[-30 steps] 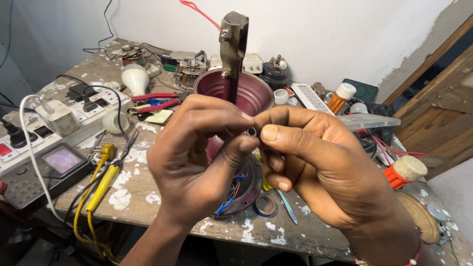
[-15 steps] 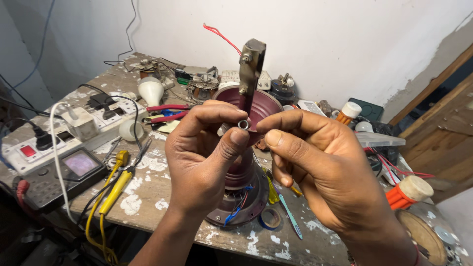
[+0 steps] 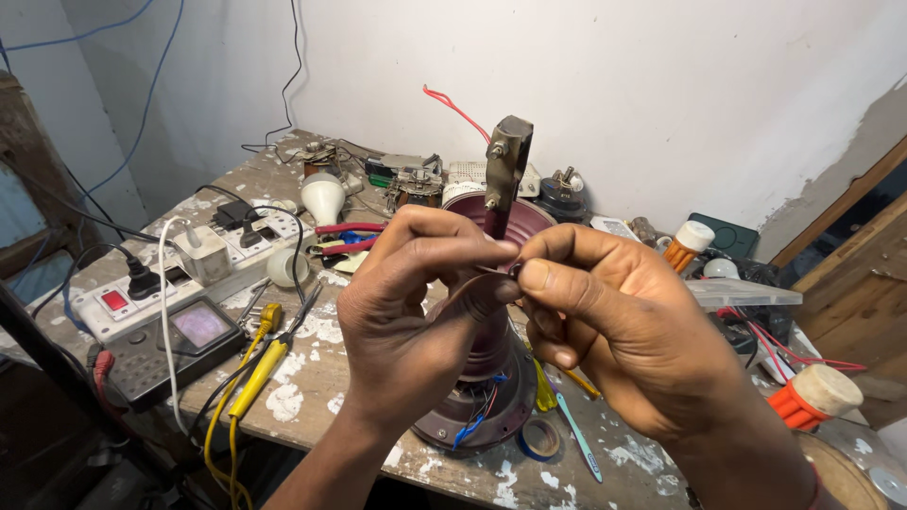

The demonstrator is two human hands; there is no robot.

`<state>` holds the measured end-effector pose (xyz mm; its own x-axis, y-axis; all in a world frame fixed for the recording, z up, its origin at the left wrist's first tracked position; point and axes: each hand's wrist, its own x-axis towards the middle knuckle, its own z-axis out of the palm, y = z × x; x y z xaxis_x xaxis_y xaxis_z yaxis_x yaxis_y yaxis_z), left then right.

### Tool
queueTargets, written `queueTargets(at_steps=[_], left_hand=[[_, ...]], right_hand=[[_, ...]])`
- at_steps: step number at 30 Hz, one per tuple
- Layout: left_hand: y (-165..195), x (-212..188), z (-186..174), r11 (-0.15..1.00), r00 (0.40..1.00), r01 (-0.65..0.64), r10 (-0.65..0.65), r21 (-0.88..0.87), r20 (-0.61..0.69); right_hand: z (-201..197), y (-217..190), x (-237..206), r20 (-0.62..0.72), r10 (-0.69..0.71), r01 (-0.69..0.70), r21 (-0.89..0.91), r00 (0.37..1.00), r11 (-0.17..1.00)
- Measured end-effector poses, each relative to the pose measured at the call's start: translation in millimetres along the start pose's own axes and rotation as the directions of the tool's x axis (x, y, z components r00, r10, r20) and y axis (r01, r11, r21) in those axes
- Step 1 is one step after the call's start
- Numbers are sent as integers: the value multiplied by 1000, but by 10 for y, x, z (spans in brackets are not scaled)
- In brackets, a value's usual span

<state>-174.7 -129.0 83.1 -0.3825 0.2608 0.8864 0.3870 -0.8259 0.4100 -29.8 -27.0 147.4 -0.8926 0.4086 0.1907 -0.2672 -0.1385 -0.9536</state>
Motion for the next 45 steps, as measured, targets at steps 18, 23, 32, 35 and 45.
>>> queueTargets(at_steps=[18, 23, 32, 35, 45], left_hand=[[-180, 417, 299, 658, 962, -116, 260, 744, -79], [-340, 450, 296, 630, 964, -153, 263, 761, -25], [-476, 575, 413, 642, 983, -122, 185, 757, 2], [-471, 558, 458, 492, 959, -218, 269, 843, 92], [-465, 765, 486, 337, 944, -329, 146, 882, 296]], right_hand=[[-706, -259, 443, -283, -89, 82, -36, 955, 996], [-937, -226, 650, -146, 89, -55, 221, 985, 974], [-969, -421, 833, -165, -121, 32, -461, 979, 887], [-968, -474, 891, -51, -94, 53, -525, 994, 850], [-1020, -500, 963, 57, -107, 120, -591, 993, 797]])
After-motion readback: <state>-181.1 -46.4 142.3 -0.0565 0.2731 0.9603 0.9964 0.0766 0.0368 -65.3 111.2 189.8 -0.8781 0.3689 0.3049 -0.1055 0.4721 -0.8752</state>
